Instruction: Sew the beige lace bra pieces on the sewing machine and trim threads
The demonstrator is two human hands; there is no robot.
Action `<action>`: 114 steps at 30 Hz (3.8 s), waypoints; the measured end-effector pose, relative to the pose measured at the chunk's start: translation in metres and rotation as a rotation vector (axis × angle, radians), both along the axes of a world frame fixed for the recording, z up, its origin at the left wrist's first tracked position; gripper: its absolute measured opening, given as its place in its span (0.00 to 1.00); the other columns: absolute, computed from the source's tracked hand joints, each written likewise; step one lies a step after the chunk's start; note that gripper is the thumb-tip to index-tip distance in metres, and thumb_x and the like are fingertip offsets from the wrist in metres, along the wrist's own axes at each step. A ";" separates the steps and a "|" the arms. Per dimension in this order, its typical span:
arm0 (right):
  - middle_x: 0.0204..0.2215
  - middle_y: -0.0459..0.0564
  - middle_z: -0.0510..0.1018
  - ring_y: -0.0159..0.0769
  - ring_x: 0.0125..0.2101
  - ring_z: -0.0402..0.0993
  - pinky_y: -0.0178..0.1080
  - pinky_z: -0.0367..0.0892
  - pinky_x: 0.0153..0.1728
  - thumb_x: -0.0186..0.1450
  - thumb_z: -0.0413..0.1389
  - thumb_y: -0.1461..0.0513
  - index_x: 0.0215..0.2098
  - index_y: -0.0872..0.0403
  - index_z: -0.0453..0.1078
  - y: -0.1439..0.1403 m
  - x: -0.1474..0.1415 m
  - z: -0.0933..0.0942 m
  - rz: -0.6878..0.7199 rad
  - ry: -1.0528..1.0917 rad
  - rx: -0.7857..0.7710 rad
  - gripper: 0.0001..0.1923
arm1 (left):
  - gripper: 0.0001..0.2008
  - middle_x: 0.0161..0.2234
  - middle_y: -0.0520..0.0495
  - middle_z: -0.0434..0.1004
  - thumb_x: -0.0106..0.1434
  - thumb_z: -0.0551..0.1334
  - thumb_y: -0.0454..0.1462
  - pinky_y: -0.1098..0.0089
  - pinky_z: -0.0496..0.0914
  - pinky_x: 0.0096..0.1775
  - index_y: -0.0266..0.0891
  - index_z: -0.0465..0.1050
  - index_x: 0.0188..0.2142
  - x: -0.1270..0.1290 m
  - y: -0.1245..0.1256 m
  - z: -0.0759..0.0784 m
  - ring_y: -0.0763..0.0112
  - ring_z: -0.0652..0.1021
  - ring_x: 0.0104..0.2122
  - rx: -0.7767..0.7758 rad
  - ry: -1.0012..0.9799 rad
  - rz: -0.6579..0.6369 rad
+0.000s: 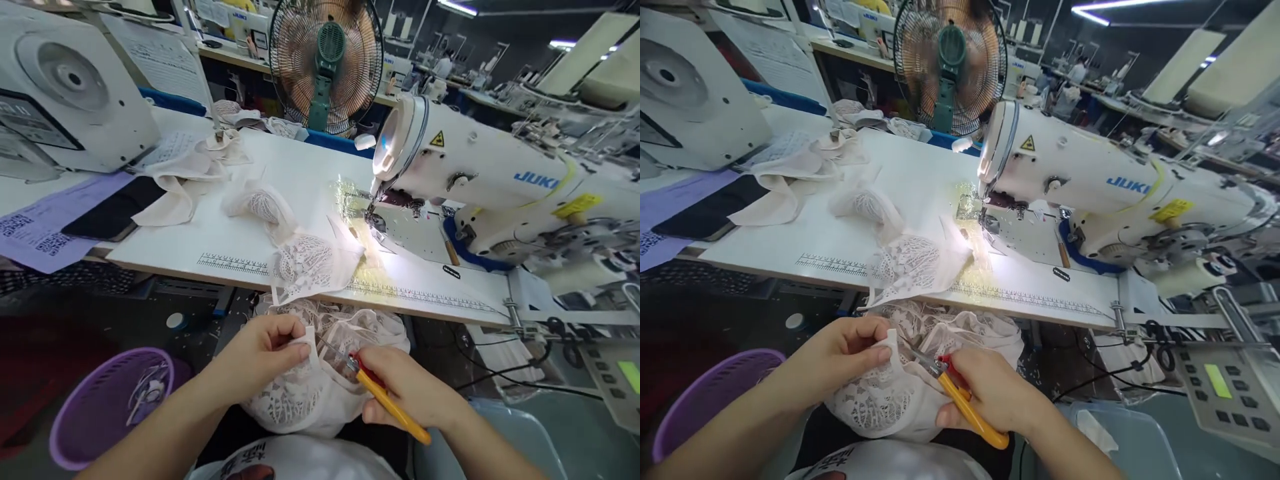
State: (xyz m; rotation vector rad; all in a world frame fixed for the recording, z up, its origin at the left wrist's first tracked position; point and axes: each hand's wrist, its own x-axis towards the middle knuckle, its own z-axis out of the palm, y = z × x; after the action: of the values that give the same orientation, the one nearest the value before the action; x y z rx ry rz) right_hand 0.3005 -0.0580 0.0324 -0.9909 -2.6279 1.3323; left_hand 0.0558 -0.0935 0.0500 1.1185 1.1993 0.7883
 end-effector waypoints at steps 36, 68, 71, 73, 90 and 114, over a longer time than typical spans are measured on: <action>0.17 0.40 0.54 0.27 0.19 0.47 0.33 0.46 0.19 0.55 0.54 0.42 0.19 0.52 0.49 0.005 -0.011 -0.004 -0.218 0.068 0.114 0.27 | 0.09 0.21 0.51 0.68 0.49 0.62 0.41 0.72 0.61 0.26 0.37 0.69 0.21 0.003 0.001 -0.002 0.73 0.67 0.22 -0.013 -0.051 0.035; 0.20 0.39 0.60 0.27 0.21 0.55 0.31 0.55 0.21 0.51 0.61 0.50 0.24 0.53 0.57 -0.014 -0.085 -0.011 -0.465 0.461 -0.328 0.21 | 0.07 0.24 0.47 0.74 0.53 0.64 0.38 0.70 0.67 0.30 0.38 0.74 0.23 -0.004 -0.017 -0.002 0.68 0.73 0.26 0.258 0.157 0.233; 0.20 0.40 0.60 0.27 0.21 0.54 0.31 0.56 0.21 0.51 0.61 0.51 0.24 0.53 0.56 -0.014 -0.083 -0.017 -0.442 0.457 -0.326 0.20 | 0.06 0.23 0.48 0.73 0.52 0.64 0.37 0.71 0.67 0.29 0.38 0.73 0.22 -0.004 -0.018 -0.003 0.69 0.72 0.26 0.304 0.154 0.258; 0.22 0.41 0.62 0.28 0.22 0.56 0.32 0.57 0.22 0.51 0.61 0.52 0.26 0.53 0.57 -0.014 -0.081 -0.021 -0.414 0.452 -0.317 0.18 | 0.04 0.23 0.49 0.72 0.52 0.64 0.35 0.71 0.66 0.29 0.38 0.73 0.22 -0.005 -0.019 -0.002 0.69 0.72 0.26 0.314 0.144 0.287; 0.25 0.44 0.66 0.31 0.24 0.61 0.32 0.58 0.24 0.54 0.58 0.63 0.25 0.52 0.55 -0.021 -0.034 -0.035 -0.200 0.169 -0.024 0.13 | 0.05 0.24 0.51 0.72 0.42 0.69 0.34 0.75 0.63 0.23 0.40 0.74 0.19 -0.022 -0.023 -0.005 0.72 0.70 0.25 0.159 -0.044 0.659; 0.19 0.45 0.65 0.31 0.20 0.59 0.32 0.55 0.20 0.54 0.47 0.69 0.23 0.51 0.53 -0.052 -0.071 -0.036 -0.158 0.659 0.444 0.08 | 0.11 0.25 0.49 0.79 0.43 0.73 0.43 0.72 0.74 0.28 0.44 0.76 0.23 -0.031 -0.061 0.030 0.67 0.78 0.28 0.258 -0.009 0.713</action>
State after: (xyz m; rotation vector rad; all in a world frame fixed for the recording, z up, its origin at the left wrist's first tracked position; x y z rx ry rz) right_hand 0.2297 -0.1100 -0.0034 -0.5520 -2.1366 0.7939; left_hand 0.0245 -0.1546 0.0801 0.8773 1.5400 1.5205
